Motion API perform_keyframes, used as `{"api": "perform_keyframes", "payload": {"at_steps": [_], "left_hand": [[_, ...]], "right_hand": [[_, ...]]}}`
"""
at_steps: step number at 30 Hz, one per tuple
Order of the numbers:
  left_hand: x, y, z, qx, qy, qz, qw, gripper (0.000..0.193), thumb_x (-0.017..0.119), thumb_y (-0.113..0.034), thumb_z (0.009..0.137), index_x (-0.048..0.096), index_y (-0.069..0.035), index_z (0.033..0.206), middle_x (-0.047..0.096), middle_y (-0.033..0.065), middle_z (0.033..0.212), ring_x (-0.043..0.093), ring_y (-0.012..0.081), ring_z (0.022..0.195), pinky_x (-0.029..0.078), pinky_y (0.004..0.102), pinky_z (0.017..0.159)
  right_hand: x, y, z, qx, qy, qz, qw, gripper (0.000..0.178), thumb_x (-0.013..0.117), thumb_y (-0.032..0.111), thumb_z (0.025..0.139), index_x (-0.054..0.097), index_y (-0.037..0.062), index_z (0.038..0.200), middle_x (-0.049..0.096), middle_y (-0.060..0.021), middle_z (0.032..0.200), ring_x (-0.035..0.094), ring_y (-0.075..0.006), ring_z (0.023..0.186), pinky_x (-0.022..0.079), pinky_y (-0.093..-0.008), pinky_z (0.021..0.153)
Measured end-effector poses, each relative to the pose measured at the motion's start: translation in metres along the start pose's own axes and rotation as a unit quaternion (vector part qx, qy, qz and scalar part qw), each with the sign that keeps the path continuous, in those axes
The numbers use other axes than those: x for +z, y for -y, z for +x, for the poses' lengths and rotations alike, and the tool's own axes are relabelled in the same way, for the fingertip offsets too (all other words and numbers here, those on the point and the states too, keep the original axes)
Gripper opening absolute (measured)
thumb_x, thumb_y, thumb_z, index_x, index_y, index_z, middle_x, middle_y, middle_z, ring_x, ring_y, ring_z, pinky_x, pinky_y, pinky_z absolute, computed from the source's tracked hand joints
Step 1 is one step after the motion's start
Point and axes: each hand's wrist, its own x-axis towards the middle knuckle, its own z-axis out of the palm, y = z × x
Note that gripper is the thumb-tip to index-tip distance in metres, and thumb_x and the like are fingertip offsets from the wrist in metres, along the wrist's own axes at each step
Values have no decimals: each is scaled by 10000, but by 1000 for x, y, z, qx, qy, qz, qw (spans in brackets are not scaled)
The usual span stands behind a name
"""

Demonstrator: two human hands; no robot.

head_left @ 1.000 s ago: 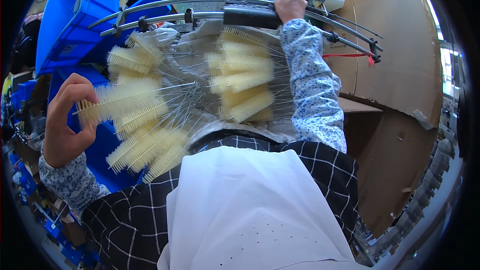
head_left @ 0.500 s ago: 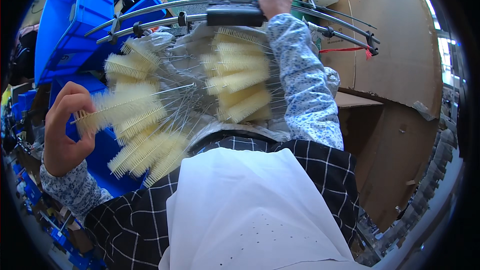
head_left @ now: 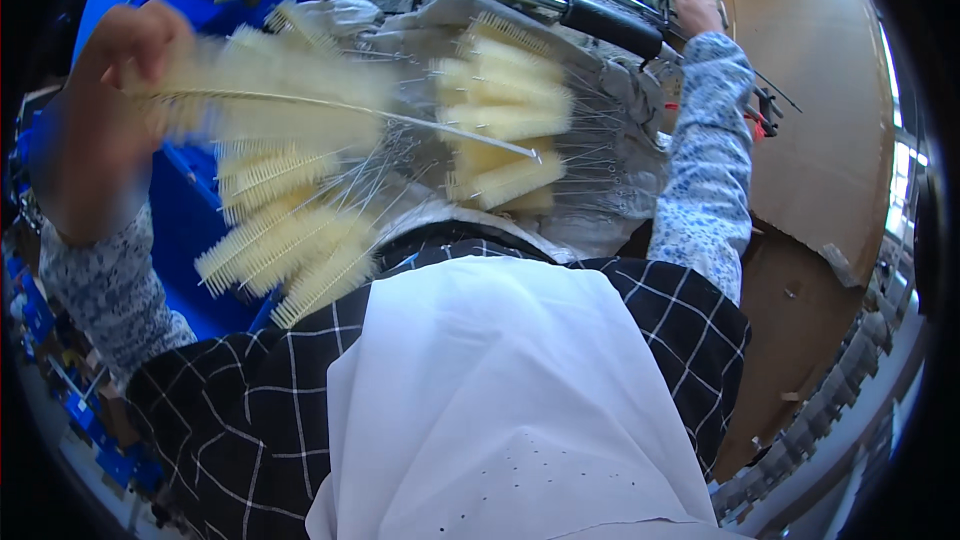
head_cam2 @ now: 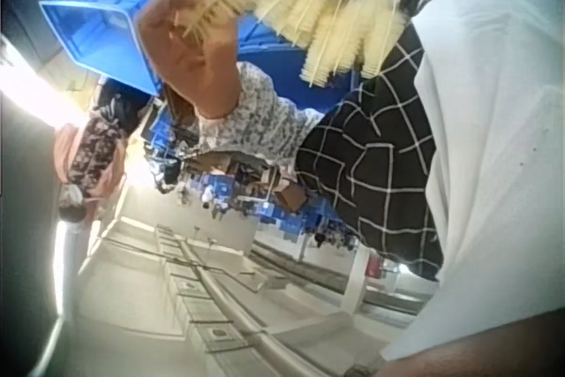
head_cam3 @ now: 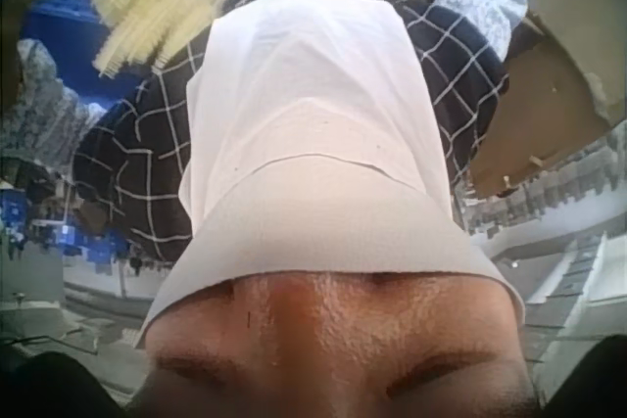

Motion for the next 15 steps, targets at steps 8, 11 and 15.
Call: {"api": "perform_keyframes", "payload": {"at_steps": [8,11,15], "left_hand": [[52,10,43,63,62,-94,992,279,528,-103,622,362,-73,844,358,58,834,356,108,734,326,217,624],[84,-3,68,124,48,-106,985,285,505,18,622,414,-61,880,389,43,840,406,115,776,368,241,666],[103,-4,76,157,81,-22,984,372,538,55,606,446,-32,955,447,68,935,468,150,806,412,275,714]], "right_hand": [[-121,41,-134,-97,299,396,863,374,557,220,790,500,63,1124,552,-90,1044,516,-211,977,412,-328,859],[-128,104,-154,-294,339,421,789,428,535,269,807,443,75,1177,526,-111,1065,496,-197,997,423,-325,847],[-123,196,-191,-231,401,571,678,485,542,273,811,391,35,1206,492,-89,1093,465,-172,1012,390,-291,859]]}}
